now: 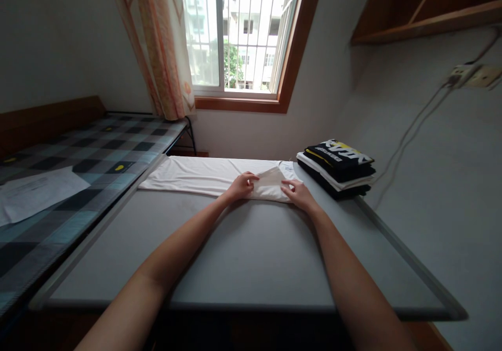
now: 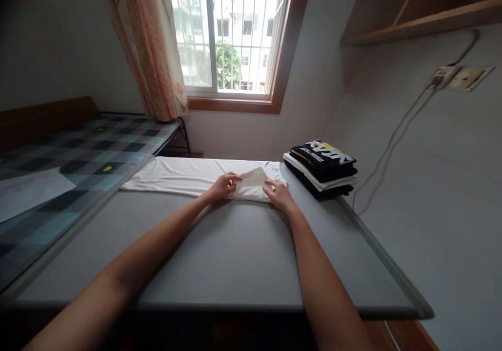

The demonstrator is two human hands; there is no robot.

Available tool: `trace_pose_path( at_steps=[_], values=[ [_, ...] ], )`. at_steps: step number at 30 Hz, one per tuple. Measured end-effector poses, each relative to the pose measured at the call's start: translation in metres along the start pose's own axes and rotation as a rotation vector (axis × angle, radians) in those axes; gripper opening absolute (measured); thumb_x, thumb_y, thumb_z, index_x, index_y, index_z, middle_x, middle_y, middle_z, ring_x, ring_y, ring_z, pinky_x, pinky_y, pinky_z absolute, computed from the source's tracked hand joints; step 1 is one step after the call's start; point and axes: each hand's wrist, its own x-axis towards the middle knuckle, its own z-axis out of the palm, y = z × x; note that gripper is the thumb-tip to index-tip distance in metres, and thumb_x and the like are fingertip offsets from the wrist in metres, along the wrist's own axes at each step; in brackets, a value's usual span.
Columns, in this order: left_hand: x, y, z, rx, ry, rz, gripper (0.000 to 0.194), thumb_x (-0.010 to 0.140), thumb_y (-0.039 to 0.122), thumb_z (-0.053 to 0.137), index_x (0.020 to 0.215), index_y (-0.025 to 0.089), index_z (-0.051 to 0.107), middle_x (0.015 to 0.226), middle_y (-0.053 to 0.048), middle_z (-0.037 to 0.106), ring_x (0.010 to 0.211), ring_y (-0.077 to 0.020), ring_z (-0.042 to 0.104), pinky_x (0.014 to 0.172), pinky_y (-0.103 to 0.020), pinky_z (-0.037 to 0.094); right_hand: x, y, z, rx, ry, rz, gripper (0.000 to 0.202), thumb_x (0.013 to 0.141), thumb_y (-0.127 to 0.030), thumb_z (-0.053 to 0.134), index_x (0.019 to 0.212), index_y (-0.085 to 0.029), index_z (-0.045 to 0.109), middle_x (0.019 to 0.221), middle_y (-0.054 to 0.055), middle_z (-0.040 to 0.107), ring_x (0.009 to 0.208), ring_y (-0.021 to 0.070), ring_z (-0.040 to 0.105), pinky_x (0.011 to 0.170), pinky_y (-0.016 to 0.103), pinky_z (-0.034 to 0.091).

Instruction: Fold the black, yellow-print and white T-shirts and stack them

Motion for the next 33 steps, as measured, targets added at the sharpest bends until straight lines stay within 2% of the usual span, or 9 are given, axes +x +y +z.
trace_pose_path(
  at_steps=[2, 4, 8, 12, 17, 25, 29, 31, 33],
  values=[
    [-0.001, -0.003, -0.001, 0.011, 0.013, -0.054, 0.041, 0.069, 0.004, 0.049, 0.101, 0.011, 0.073, 0.103, -0.007, 0.066, 0.064, -0.0079, 0.054, 0.067, -0.022, 0.049, -0.001, 0.001, 0.001, -0.038, -0.036, 0.021, 0.038, 0.078, -0.027, 0.062, 0.113, -0.014, 0.070, 0.121, 0.016, 0.067, 0.107, 0.0250, 0.064, 0.091, 0.035, 0.049],
    [-0.003, -0.004, -0.004, 0.007, 0.003, -0.071, 0.035, 0.071, 0.008, 0.055, 0.101, 0.011, 0.074, 0.100, -0.007, 0.066, 0.064, -0.0081, 0.054, 0.068, -0.022, 0.049, -0.002, 0.002, -0.002, -0.066, -0.075, 0.040, 0.041, 0.078, -0.025, 0.063, 0.117, -0.013, 0.069, 0.120, 0.015, 0.068, 0.109, 0.0249, 0.063, 0.091, 0.034, 0.049],
    [-0.003, -0.001, -0.007, -0.005, -0.016, -0.070, 0.031, 0.070, 0.021, 0.070, 0.100, 0.012, 0.074, 0.098, -0.006, 0.068, 0.066, -0.0096, 0.055, 0.072, -0.024, 0.050, -0.003, 0.006, -0.012, -0.121, -0.084, 0.117, 0.041, 0.080, -0.027, 0.063, 0.119, -0.015, 0.067, 0.097, 0.011, 0.073, 0.082, 0.0208, 0.066, 0.078, 0.030, 0.050],
    [-0.002, 0.001, -0.008, 0.014, 0.008, -0.134, 0.036, 0.067, 0.015, 0.070, 0.103, 0.012, 0.073, 0.107, -0.008, 0.066, 0.067, -0.0094, 0.057, 0.074, -0.025, 0.052, -0.003, 0.009, -0.015, -0.147, -0.040, 0.149, 0.028, 0.081, -0.027, 0.059, 0.106, -0.018, 0.071, 0.081, 0.006, 0.072, 0.073, 0.0187, 0.064, 0.073, 0.027, 0.047],
    [-0.004, -0.001, -0.007, 0.028, 0.013, -0.141, 0.045, 0.067, 0.009, 0.063, 0.111, 0.009, 0.070, 0.114, -0.010, 0.064, 0.066, -0.0095, 0.057, 0.071, -0.024, 0.052, -0.003, 0.012, -0.008, -0.198, -0.001, 0.164, 0.025, 0.084, -0.029, 0.056, 0.102, -0.020, 0.071, 0.084, 0.007, 0.073, 0.077, 0.0198, 0.065, 0.073, 0.028, 0.045],
    [-0.003, -0.003, -0.002, 0.139, -0.004, -0.132, 0.056, 0.063, 0.003, 0.057, 0.117, 0.011, 0.068, 0.115, -0.009, 0.061, 0.072, -0.0117, 0.059, 0.079, -0.026, 0.053, -0.004, 0.013, -0.005, -0.307, -0.017, 0.196, 0.024, 0.086, -0.032, 0.056, 0.100, -0.021, 0.072, 0.088, 0.008, 0.074, 0.082, 0.0216, 0.065, 0.075, 0.029, 0.044],
    [-0.003, -0.004, -0.001, 0.142, -0.060, -0.081, 0.056, 0.061, 0.001, 0.055, 0.114, 0.014, 0.070, 0.118, -0.010, 0.063, 0.089, -0.0167, 0.063, 0.086, -0.028, 0.052, -0.005, 0.007, -0.003, -0.296, -0.021, 0.145, 0.031, 0.087, -0.033, 0.056, 0.113, -0.022, 0.069, 0.092, 0.008, 0.073, 0.089, 0.0232, 0.065, 0.081, 0.032, 0.043],
    [-0.003, -0.003, -0.001, 0.144, -0.084, -0.045, 0.053, 0.061, 0.001, 0.055, 0.110, 0.015, 0.072, 0.121, -0.010, 0.063, 0.101, -0.0198, 0.062, 0.092, -0.030, 0.050, -0.005, 0.005, -0.002, -0.292, -0.024, 0.116, 0.035, 0.087, -0.027, 0.056, 0.120, -0.023, 0.066, 0.099, 0.009, 0.072, 0.095, 0.0237, 0.063, 0.084, 0.033, 0.043],
    [-0.004, -0.002, -0.001, 0.157, -0.098, 0.006, 0.057, 0.060, 0.003, 0.057, 0.114, 0.016, 0.070, 0.127, -0.010, 0.061, 0.110, -0.0227, 0.060, 0.097, -0.032, 0.048, -0.005, 0.004, -0.001, -0.300, -0.036, 0.089, 0.040, 0.085, -0.019, 0.054, 0.122, -0.025, 0.066, 0.106, 0.009, 0.070, 0.098, 0.0229, 0.062, 0.086, 0.034, 0.043]
  ],
)
